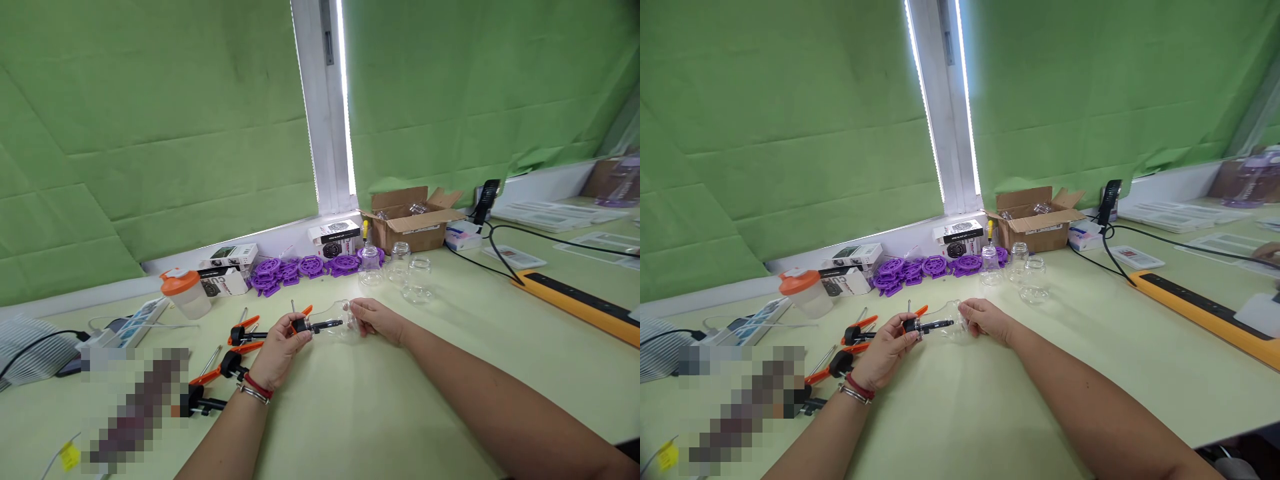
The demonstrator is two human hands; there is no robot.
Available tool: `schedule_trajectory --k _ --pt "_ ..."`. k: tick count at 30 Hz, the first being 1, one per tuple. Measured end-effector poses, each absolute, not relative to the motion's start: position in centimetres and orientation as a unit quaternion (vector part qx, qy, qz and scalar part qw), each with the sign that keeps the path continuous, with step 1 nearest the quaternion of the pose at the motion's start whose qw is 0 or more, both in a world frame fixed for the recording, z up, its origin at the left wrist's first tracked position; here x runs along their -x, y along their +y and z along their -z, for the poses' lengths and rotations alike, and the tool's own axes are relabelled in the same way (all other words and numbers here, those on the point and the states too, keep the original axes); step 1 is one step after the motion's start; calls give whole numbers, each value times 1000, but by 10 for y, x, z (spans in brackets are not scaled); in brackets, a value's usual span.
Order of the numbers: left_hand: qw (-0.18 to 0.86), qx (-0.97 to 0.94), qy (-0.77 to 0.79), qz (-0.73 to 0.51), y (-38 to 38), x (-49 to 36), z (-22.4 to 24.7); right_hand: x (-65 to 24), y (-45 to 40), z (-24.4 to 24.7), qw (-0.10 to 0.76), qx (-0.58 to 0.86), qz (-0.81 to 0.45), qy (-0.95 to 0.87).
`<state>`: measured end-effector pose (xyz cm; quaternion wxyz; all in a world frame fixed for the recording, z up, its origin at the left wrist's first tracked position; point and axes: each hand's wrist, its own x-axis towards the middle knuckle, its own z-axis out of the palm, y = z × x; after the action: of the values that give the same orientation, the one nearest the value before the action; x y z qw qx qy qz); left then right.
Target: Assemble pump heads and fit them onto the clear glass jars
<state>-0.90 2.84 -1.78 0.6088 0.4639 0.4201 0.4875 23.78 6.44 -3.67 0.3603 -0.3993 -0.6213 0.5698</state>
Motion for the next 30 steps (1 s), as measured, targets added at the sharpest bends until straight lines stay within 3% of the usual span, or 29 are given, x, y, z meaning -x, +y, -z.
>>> schedule_trajectory --k 15,21,25,30 --pt "573 -529 427 -457 27 10 14 -234 69 40 309 481 -579 -581" --pt "597 -456 427 -503 28 9 15 -244 65 34 397 376 -570 -613" --pt "596 -448 434 -506 29 10 16 -247 63 32 401 315 -589 -627" --pt "580 -469 443 -497 28 9 11 -240 63 36 407 350 -587 -606"
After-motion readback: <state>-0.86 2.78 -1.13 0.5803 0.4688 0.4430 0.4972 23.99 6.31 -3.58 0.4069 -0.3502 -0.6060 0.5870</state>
